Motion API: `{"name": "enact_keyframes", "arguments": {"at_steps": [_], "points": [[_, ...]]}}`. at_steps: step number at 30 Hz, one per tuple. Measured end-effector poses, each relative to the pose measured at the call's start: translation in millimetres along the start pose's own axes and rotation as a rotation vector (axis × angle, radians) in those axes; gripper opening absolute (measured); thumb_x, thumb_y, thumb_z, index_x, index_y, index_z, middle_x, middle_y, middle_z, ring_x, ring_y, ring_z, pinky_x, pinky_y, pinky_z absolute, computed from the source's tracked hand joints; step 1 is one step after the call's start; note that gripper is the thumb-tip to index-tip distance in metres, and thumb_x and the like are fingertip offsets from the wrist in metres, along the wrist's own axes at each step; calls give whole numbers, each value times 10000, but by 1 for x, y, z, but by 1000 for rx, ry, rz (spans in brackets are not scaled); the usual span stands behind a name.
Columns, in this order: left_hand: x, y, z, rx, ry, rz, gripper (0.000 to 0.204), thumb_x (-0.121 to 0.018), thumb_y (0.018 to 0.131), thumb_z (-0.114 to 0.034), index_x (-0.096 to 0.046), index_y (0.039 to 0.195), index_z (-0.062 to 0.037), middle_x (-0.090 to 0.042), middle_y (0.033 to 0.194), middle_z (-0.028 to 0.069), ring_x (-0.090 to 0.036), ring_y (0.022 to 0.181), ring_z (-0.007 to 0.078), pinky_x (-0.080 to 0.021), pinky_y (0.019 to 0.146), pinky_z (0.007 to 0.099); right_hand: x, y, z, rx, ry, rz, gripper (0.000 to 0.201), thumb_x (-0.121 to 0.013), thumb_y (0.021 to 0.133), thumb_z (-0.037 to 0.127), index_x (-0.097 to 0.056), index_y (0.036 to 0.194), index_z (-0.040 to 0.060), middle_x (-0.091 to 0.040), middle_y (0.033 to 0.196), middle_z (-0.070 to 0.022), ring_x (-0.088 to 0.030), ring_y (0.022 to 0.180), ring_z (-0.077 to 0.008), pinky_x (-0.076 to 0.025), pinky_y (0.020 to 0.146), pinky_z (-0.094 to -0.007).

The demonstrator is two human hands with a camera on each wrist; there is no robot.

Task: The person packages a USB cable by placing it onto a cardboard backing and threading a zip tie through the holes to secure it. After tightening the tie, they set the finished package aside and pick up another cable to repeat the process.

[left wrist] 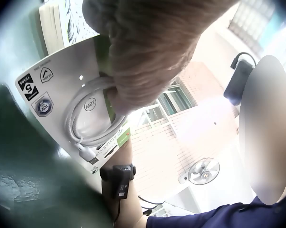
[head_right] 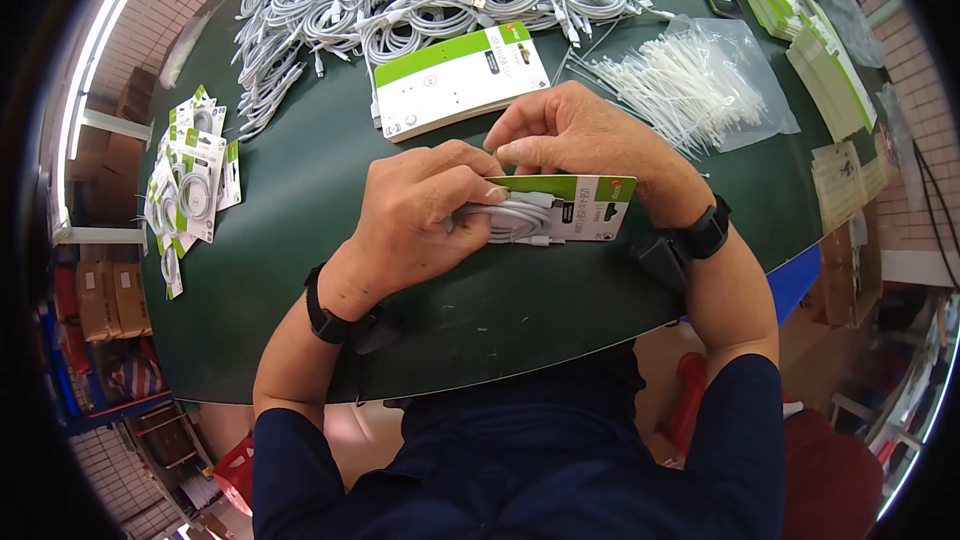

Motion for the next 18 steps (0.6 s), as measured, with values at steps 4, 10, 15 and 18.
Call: {"name": "enact_keyframes", "arguments": {"at_steps": [4, 10, 15, 18], "points": [[-2, -1, 9, 104, -90, 51, 244, -739, 677, 62, -694, 883, -61, -752, 963, 66, -730, 770, 251, -595, 653, 337, 26, -7, 16, 46, -81, -154, 199, -694, 988, 115, -746, 1138, -5, -782, 996, -85, -728, 840, -104, -562, 722, -228], [-7, -7, 32, 384, -196, 101, 189, -717, 715, 54, -695, 895, 3, -756, 940, 107, -737, 802, 247, -590, 740, 325, 38, -25, 50, 240, -172, -259, 188, -714, 992, 95, -747, 1137, -19, -780, 1029, -75, -734, 892, -118, -578, 804, -246], [-12, -18, 54, 638, -309, 149, 183, -703, 729, 38, -708, 912, 29, -755, 881, 93, -702, 793, 162, -562, 761, 310, -12, -33, 78, 435, -622, -203, 231, -772, 905, 56, -748, 1118, -30, -779, 1013, -114, -754, 915, -196, -592, 867, -309], [-16, -22, 60, 633, -323, 129, 187, -699, 735, 18, -709, 922, 30, -742, 857, 84, -667, 775, 126, -547, 750, 293, -28, -31, 78, 537, -735, -226, 195, -771, 884, 70, -744, 1064, -1, -749, 962, -146, -738, 841, -279, -581, 791, -363]]}}
Point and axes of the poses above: each hand's wrist, its own y-axis towards the middle knuckle, its own x-axis out of the back of the hand, z = x × y, the point moved 10 cm from there along y, towards the middle knuckle
